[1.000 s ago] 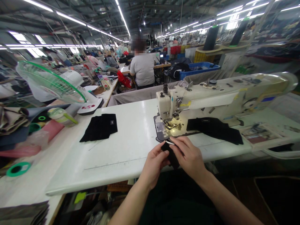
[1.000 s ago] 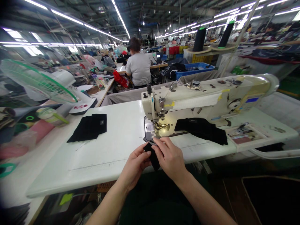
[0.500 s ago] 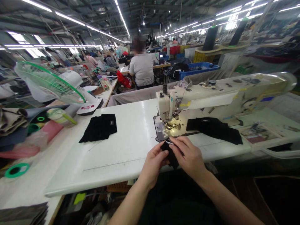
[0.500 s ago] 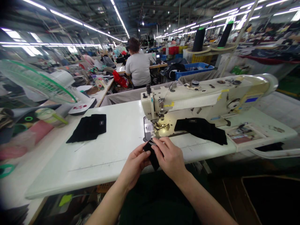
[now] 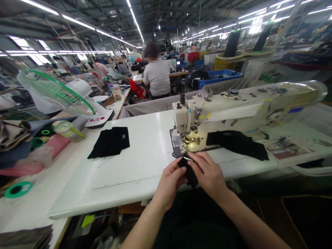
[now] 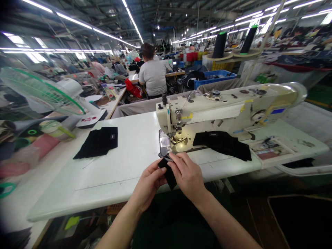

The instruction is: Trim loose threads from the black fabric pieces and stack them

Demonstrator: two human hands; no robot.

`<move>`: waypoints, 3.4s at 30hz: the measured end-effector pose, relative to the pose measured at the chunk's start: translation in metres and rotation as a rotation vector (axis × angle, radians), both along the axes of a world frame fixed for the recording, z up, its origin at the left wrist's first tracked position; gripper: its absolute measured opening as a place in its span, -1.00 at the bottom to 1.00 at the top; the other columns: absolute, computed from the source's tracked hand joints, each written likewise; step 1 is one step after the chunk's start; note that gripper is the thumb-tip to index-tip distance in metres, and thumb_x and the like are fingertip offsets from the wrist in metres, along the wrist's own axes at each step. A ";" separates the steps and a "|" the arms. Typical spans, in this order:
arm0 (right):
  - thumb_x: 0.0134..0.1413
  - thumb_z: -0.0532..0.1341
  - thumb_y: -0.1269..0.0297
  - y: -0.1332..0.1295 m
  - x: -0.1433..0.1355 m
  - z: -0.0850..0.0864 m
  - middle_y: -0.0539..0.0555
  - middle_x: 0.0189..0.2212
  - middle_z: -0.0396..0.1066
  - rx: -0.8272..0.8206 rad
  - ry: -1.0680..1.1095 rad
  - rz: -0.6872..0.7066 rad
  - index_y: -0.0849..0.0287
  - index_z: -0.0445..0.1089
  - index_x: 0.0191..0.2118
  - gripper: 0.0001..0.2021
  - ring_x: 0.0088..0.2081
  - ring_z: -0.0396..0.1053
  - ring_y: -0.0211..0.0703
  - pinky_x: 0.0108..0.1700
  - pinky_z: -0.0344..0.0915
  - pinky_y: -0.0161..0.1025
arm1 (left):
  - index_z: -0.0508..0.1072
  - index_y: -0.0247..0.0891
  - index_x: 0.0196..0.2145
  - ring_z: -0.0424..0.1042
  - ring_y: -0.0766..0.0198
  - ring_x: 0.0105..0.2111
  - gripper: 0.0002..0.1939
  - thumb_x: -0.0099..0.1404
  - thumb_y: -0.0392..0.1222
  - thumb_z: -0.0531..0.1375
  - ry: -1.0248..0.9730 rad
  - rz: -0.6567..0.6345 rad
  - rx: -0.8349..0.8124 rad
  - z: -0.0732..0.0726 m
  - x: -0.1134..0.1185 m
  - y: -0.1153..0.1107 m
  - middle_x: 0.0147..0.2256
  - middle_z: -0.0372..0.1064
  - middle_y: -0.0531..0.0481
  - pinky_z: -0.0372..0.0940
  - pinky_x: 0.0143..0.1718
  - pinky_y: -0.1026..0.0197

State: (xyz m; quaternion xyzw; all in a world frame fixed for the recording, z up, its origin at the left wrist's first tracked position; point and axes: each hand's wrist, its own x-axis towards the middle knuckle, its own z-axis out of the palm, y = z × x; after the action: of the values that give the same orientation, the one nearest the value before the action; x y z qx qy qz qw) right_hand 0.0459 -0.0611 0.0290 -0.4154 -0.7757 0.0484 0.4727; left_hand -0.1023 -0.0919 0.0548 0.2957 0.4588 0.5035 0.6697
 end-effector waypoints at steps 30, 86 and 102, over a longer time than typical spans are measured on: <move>0.34 0.10 0.27 0.002 0.001 0.001 0.14 -0.23 0.46 -0.015 -0.034 -0.059 0.21 0.46 0.03 -0.72 -0.26 0.47 -0.17 -0.27 0.35 -0.30 | 0.53 -0.16 0.00 0.39 0.24 -0.30 -0.57 0.14 -0.21 0.30 0.038 0.009 0.021 -0.010 -0.007 -0.001 -0.25 0.47 -0.05 0.32 -0.29 0.24; 0.29 0.13 0.33 -0.002 -0.002 0.000 0.10 -0.26 0.50 -0.021 -0.002 -0.029 0.12 0.50 -0.02 -0.75 -0.28 0.48 -0.18 -0.20 0.41 -0.26 | 0.59 -0.22 -0.10 0.46 0.08 -0.10 -0.61 0.05 -0.24 0.35 0.038 0.098 0.009 -0.005 -0.006 0.001 -0.16 0.57 -0.09 0.28 0.00 0.10; 0.28 0.15 0.27 0.003 0.000 -0.002 0.12 -0.22 0.48 -0.042 0.019 -0.055 0.12 0.47 0.03 -0.73 -0.27 0.48 -0.16 -0.21 0.42 -0.26 | 0.58 -0.18 -0.07 0.46 0.14 -0.11 -0.58 0.06 -0.26 0.33 -0.006 0.091 0.001 -0.006 -0.007 0.001 -0.13 0.56 -0.07 0.28 -0.05 0.18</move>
State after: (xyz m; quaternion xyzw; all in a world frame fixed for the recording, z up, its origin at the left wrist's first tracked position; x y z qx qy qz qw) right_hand 0.0457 -0.0586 0.0271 -0.4460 -0.7582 0.0558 0.4723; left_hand -0.1090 -0.0913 0.0486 0.2733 0.4696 0.5345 0.6474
